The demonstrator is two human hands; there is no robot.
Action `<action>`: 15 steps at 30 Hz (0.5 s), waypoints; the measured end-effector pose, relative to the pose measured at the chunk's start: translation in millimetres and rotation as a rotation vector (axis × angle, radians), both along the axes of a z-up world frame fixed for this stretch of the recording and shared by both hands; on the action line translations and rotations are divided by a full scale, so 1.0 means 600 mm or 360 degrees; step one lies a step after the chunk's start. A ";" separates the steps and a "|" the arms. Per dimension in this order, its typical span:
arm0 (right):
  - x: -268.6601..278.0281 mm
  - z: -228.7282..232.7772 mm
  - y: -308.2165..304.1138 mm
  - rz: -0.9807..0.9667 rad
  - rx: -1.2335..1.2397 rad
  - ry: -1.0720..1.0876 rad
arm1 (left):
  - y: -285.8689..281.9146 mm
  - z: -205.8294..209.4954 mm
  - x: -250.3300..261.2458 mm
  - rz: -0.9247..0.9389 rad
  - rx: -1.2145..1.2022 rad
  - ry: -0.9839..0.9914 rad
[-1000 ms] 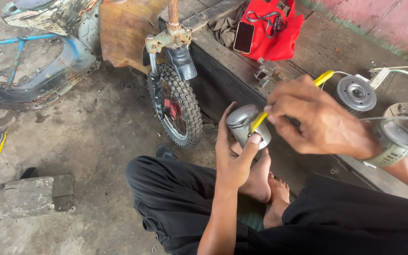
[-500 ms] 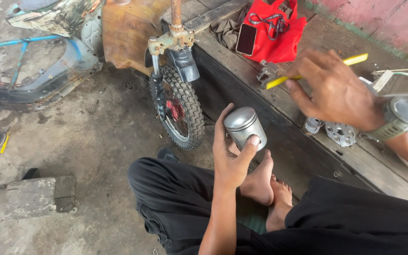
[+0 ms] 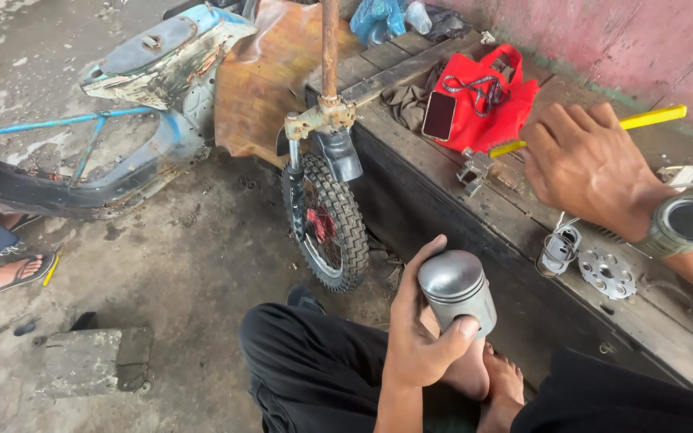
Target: The person sits on the ground and uses a yellow-handled wire brush to scrub a metal piston held in their left hand. They rotate the piston to clean different sides and then place it on a wooden bench next to other engine components.
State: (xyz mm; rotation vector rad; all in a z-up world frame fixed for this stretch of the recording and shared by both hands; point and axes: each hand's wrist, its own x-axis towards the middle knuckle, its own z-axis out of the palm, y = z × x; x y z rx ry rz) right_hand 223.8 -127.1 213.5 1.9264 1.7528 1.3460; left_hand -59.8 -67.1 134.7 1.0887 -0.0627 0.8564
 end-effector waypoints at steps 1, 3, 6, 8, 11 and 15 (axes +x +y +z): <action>0.006 -0.005 0.002 -0.0006 0.0008 0.0006 | 0.001 -0.001 0.001 -0.0006 0.0008 0.0006; 0.020 -0.018 0.002 -0.0172 -0.0160 -0.0158 | 0.001 -0.005 0.003 -0.0050 -0.0057 -0.0030; 0.051 -0.045 0.007 -0.0127 -0.0085 -0.0399 | 0.009 -0.022 0.021 -0.0065 -0.0116 0.0056; 0.077 -0.067 0.001 -0.0268 -0.0189 -0.0482 | 0.022 -0.038 0.038 -0.0091 -0.0081 0.0108; 0.122 -0.096 -0.010 -0.0441 -0.0295 -0.0580 | 0.034 -0.065 0.066 -0.0139 -0.0151 0.0162; 0.167 -0.138 -0.033 -0.0614 -0.0341 -0.0215 | 0.041 -0.096 0.092 -0.0232 -0.0305 0.0180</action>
